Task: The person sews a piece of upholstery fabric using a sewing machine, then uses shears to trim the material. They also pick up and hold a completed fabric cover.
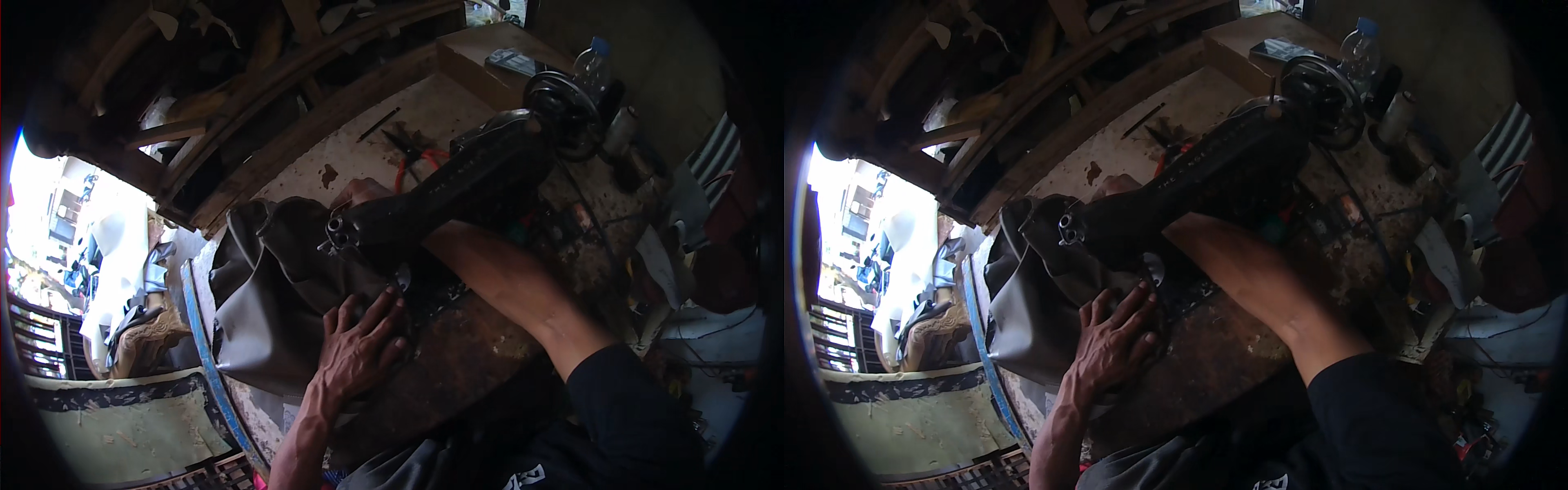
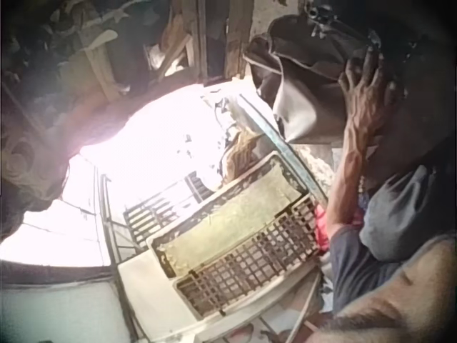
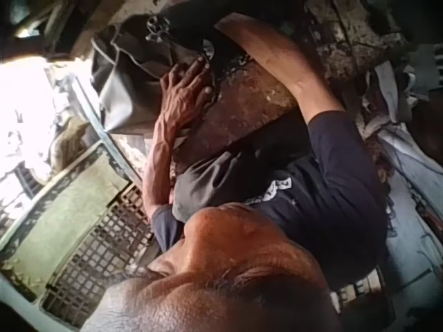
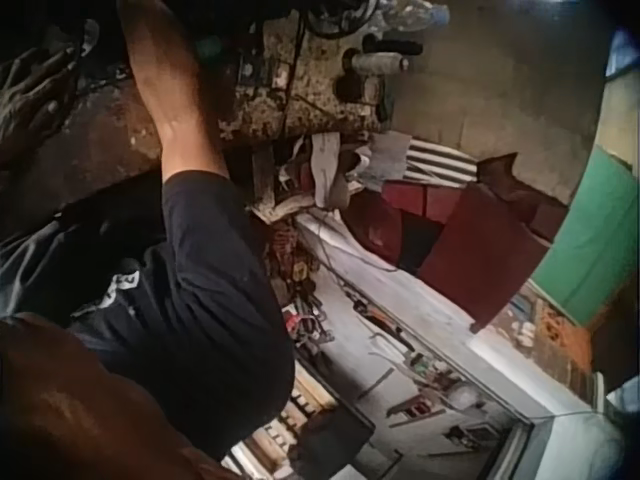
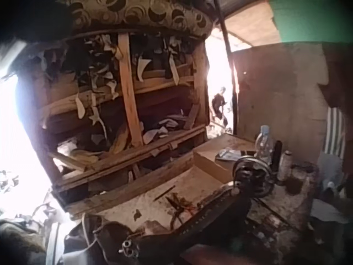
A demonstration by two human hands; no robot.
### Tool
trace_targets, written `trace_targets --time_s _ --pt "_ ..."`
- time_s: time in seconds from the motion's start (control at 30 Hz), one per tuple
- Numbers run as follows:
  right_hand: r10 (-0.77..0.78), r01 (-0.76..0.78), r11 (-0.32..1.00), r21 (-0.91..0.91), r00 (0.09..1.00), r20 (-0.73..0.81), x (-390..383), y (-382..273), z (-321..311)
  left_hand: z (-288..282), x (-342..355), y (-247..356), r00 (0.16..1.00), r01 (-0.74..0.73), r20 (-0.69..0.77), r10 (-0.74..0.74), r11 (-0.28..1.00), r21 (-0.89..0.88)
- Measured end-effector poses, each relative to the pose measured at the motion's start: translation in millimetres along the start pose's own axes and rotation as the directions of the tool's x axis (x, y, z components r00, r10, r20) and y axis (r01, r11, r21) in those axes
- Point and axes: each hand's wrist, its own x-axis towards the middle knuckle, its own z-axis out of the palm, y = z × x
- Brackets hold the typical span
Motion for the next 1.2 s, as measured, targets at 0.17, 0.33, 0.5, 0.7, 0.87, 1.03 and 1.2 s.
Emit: trace_targets --time_s 0.17,0.33,0.5,0.7,0.87,1.03,1.2 --pt "0.055 -0.063 0.989 0.132 0.997 0.061 7.1 -15.2 -7.1 8.2 -3.0 -13.2 0.994 -0.057 -0.095 0.054 0.998 -0.028" --pt "0.193 -0.195 0.981 0.004 0.977 0.095 22.4 -15.8 1.9 10.1 6.4 -7.8 0.987 -0.019 -0.162 0.011 0.998 -0.053" --pt "0.167 -0.169 0.986 0.01 0.982 0.092 31.9 -1.8 4.9 14.1 11.9 -2.1 0.973 0.031 -0.225 -0.039 0.999 -0.039" --pt "0.154 -0.173 0.982 0.076 0.966 0.209 38.0 -16.7 5.0 17.6 12.2 -4.0 0.945 0.099 -0.306 -0.112 0.993 -0.057" --pt "0.068 -0.061 0.995 -0.084 0.994 0.087 40.1 12.3 13.1 17.5 17.5 -1.2 0.939 0.089 -0.328 -0.102 0.995 -0.053" --pt "0.191 -0.165 0.971 -0.172 0.971 0.143 52.6 -8.4 20.0 19.3 14.5 -5.9 0.919 0.111 -0.374 -0.123 0.992 -0.053" --pt "0.045 -0.041 0.967 -0.252 0.999 0.01 33.9 25.7 11.5 19.6 20.1 1.8 0.88 0.118 -0.448 -0.16 0.986 -0.122"
